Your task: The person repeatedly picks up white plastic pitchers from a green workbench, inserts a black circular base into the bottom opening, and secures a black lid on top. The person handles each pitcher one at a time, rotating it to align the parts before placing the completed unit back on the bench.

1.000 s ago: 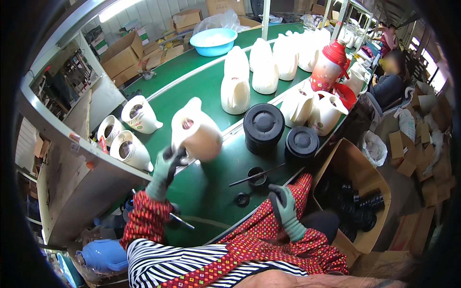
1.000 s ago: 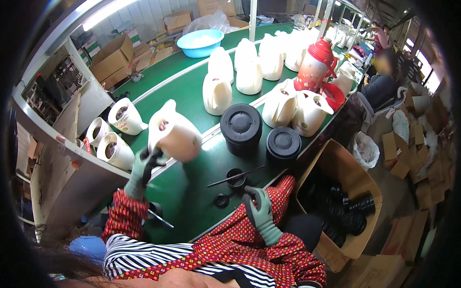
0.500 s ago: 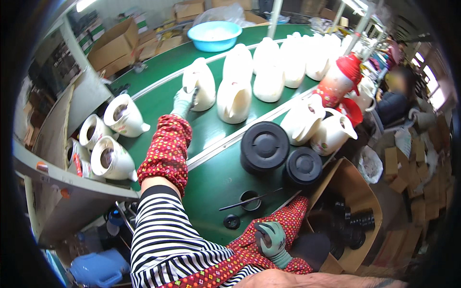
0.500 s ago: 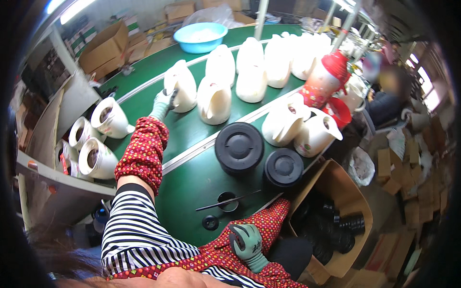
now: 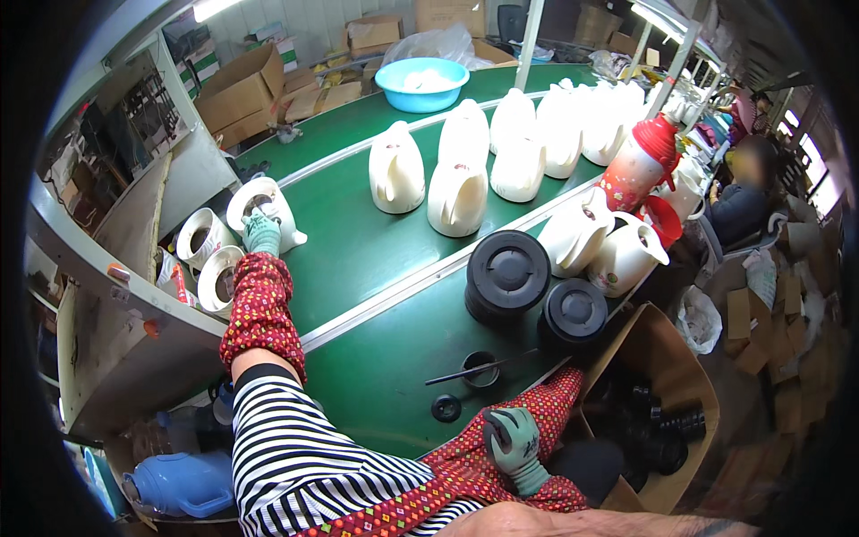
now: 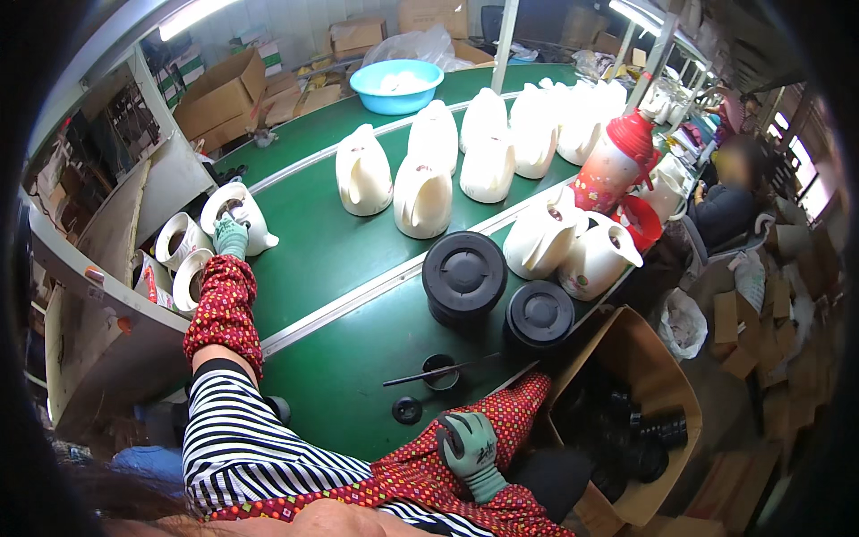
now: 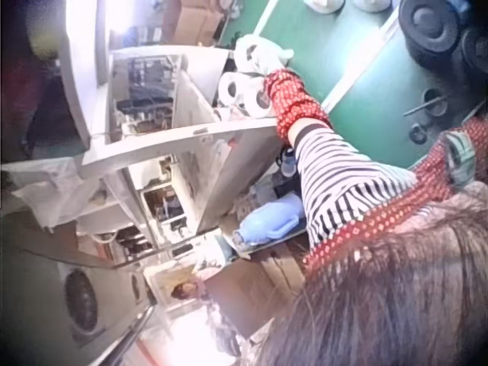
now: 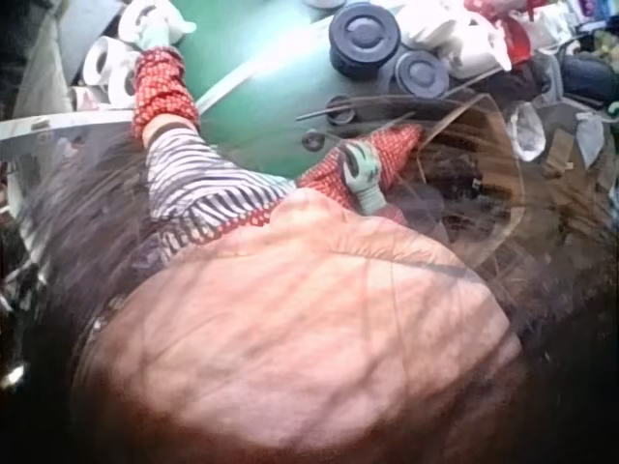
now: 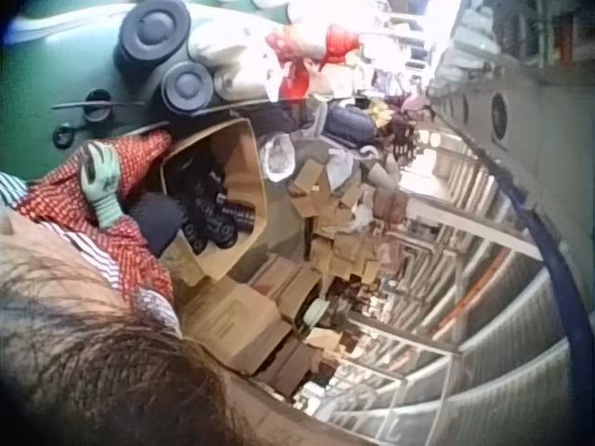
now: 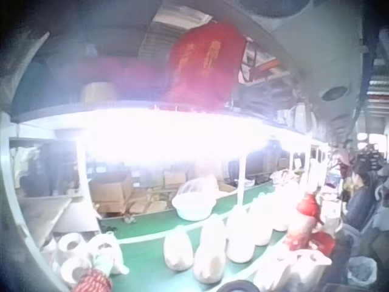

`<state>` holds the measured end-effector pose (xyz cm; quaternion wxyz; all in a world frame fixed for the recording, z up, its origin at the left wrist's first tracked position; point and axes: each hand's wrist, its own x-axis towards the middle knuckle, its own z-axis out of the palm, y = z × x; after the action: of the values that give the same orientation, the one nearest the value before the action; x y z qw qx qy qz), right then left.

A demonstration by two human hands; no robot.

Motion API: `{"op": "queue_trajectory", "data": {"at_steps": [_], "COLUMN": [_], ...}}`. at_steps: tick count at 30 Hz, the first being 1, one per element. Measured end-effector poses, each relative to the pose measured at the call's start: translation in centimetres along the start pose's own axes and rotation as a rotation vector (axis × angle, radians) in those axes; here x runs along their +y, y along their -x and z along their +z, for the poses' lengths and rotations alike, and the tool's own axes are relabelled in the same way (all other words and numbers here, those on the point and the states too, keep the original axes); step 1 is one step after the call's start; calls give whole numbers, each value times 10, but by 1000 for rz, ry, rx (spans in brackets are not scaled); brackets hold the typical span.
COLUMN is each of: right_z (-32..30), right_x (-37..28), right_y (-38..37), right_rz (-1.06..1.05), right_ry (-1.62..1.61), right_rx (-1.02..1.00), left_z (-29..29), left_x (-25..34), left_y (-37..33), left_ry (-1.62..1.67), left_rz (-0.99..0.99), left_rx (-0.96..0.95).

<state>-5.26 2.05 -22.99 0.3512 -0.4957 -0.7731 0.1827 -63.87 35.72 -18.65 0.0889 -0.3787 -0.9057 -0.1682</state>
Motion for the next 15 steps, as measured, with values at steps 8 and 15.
{"op": "queue_trajectory", "data": {"at_steps": [8,15], "right_z": [-37,-94], "right_x": [-16,-57], "right_y": [-47,-147], "right_rz": [153,542], "right_ry": [-283,-914], "right_rx": [-37,-287], "left_z": [-98,-259], "left_x": [29,43], "left_y": [140,293], "left_ry": [280,583], "left_rz": [550,1390], "left_rx": [-103,-487]}}
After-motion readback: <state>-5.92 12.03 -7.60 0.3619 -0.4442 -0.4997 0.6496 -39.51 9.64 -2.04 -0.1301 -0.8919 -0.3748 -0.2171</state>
